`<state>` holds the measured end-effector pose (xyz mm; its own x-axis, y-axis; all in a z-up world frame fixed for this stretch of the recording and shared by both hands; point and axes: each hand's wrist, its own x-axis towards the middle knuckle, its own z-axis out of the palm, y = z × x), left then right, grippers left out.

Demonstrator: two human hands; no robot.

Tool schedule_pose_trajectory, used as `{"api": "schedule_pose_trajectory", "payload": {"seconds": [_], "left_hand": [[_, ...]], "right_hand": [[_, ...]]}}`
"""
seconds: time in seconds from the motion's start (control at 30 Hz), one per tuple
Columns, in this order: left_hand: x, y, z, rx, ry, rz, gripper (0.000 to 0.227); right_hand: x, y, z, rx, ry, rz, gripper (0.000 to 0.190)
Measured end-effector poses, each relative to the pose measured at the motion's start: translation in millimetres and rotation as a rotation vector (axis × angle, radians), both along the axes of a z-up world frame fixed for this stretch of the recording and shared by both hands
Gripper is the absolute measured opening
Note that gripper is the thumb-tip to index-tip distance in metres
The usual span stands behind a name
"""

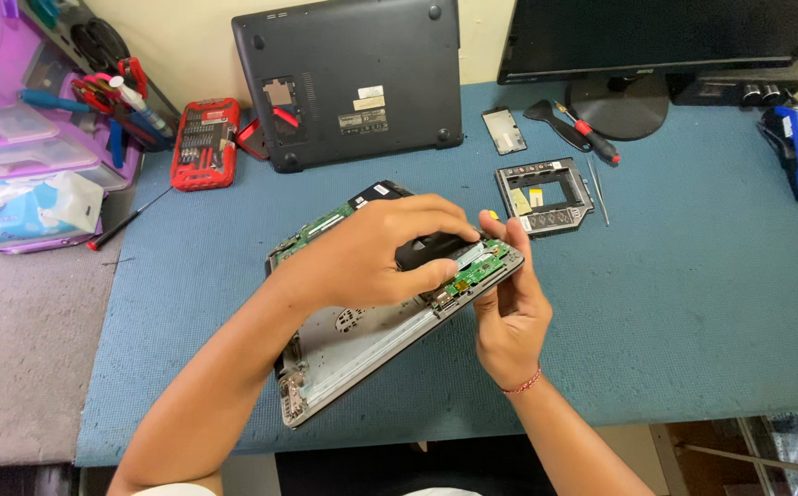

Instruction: The person removes a metal bracket from a disassembled laptop, places it aside, and then uses a screwdriver to tighten screws on the motherboard and internal components. The person handles the bracket and screwdriver throughout the process.

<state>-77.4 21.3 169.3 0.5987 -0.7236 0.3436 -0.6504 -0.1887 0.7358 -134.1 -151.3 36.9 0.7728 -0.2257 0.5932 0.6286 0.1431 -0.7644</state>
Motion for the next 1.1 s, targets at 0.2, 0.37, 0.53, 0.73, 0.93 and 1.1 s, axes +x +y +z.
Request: {"api": "schedule_pose_trajectory", "payload": {"seconds": [0.2,0.37,0.53,0.73,0.93,1.1], "left_hand": [[4.4,-8.8,-4.6,-0.02,-0.012,0.01,0.028],[5.3,-13.3,-5.9,-0.038,-0.025,0.074,0.018],[10.7,-13.0,-2.8,-0.05,-0.027,0.129,0.015],[15.0,-8.9,-1.1,-0.082,-0.002,0.114,0.013],[14.5,-11.4,2.9,-0.052,0.021,0.057,0.014],[15.5,-13.8,3.7,0.036,-0.049,0.02,0.016]], "right_hand": [[-3.7,3.7,-5.7,0.021,0.016,-0.01,0.073],[-7.7,12.7,-0.4,0.016,0.041,-0.043,0.072],[-6.8,15.1,-1.8,0.055,0.041,-0.053,0.07],[-5.3,16.2,-4.9,0.078,0.015,-0.069,0.07],[-5.7,18.0,-1.2,0.075,0.007,-0.064,0.07],[-3.8,19.3,2.3,0.042,0.002,-0.087,0.07]]}}
